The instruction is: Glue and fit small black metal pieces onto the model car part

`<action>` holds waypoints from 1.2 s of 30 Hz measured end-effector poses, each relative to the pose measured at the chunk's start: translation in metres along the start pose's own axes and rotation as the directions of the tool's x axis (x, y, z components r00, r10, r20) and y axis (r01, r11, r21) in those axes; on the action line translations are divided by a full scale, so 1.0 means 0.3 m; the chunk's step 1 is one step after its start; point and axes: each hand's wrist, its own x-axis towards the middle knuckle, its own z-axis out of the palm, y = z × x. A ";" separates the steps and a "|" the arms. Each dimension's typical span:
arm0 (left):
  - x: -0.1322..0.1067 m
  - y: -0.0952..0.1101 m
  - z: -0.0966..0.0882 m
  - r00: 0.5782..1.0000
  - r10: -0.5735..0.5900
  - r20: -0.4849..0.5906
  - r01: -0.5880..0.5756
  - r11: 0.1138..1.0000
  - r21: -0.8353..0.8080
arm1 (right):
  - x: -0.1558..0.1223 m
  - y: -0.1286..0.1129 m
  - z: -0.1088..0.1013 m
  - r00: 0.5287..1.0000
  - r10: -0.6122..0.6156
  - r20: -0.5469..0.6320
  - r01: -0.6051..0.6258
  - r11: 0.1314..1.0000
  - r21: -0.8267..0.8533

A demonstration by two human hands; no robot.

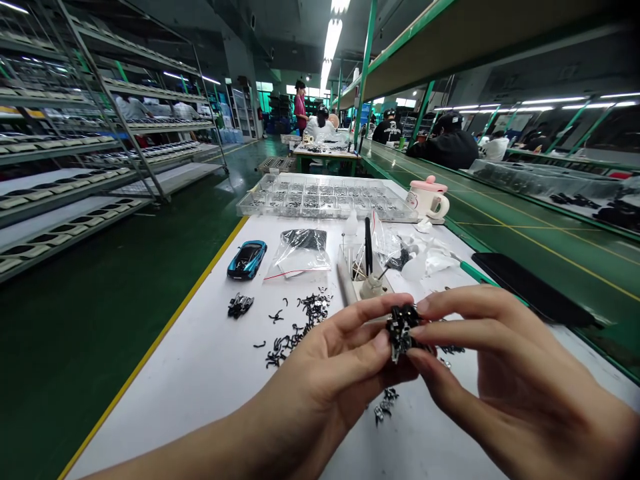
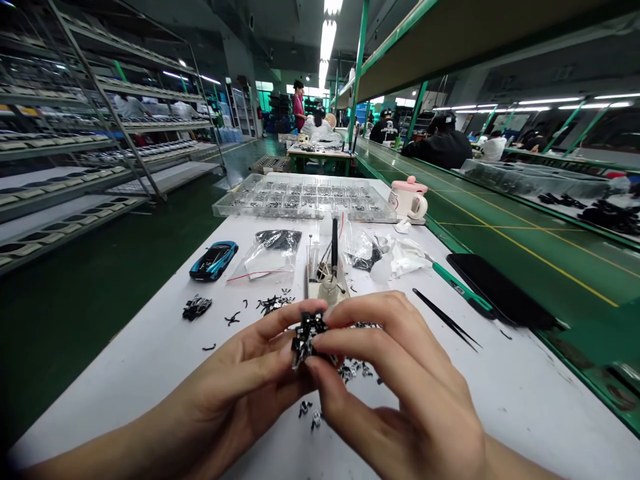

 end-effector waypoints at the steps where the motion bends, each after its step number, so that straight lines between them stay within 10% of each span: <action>1: 0.000 -0.001 0.002 1.000 0.000 0.013 0.000 1.000 -0.008 | -0.002 -0.003 0.003 1.000 0.002 -0.011 -0.002 1.000 0.003; 23: -0.006 0.003 -0.014 0.985 0.032 0.169 -0.044 0.997 0.066 | 0.001 0.013 -0.035 0.994 -0.084 0.066 0.077 0.992 0.100; 36: -0.019 0.027 -0.019 0.934 0.228 0.273 -0.339 0.803 0.489 | -0.002 0.008 -0.041 0.996 -0.082 0.039 0.078 0.991 0.105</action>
